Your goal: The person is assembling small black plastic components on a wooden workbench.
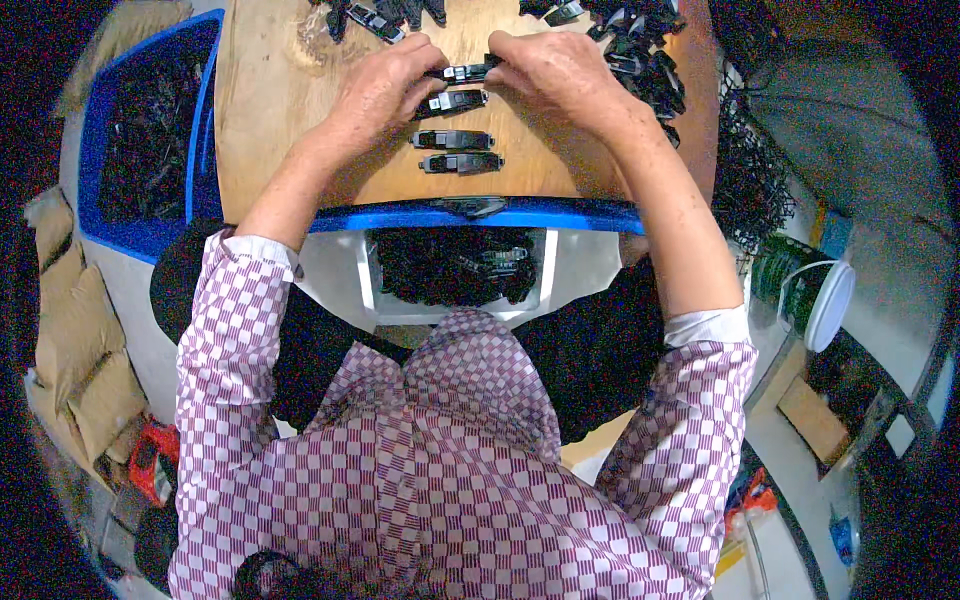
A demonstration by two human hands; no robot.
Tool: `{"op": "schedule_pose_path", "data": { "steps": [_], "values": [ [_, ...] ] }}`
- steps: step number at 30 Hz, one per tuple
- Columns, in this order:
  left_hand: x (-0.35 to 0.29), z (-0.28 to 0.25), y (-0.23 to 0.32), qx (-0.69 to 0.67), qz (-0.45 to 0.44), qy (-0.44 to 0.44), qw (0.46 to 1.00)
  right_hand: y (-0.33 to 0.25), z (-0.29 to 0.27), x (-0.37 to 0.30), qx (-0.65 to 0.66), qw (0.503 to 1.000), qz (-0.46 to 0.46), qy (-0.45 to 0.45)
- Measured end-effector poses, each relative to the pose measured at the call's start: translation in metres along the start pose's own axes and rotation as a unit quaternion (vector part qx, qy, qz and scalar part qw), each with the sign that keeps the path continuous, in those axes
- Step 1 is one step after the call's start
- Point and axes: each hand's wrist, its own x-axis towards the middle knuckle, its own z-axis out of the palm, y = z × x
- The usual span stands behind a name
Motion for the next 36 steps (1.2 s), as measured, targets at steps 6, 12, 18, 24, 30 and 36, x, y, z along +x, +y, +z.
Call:
{"op": "schedule_pose_path", "data": {
  "steps": [6, 12, 18, 24, 30, 36],
  "values": [
    [-0.001, -0.001, 0.0, -0.005, -0.001, 0.002, 1.0, 0.0, 0.0, 0.001, 0.02, 1.0, -0.003, -0.015],
    [-0.001, -0.001, -0.001, 0.0, -0.001, 0.001, 1.0, 0.002, -0.001, 0.004, 0.033, 0.999, -0.005, -0.019],
    [0.0, 0.001, -0.001, 0.004, -0.004, 0.003, 1.0, 0.003, 0.002, 0.003, 0.043, 0.999, -0.013, -0.028],
    [0.001, 0.0, -0.002, -0.002, 0.002, 0.0, 1.0, 0.001, 0.009, 0.007, 0.053, 0.998, -0.008, -0.015],
    [0.006, 0.011, -0.025, -0.024, 0.081, 0.025, 0.996, 0.005, 0.029, 0.025, 0.068, 0.994, -0.089, 0.02],
    [-0.002, 0.009, -0.005, 0.047, 0.015, 0.012, 0.999, 0.0, 0.029, 0.021, -0.003, 0.994, -0.107, 0.029]
  ]
}}
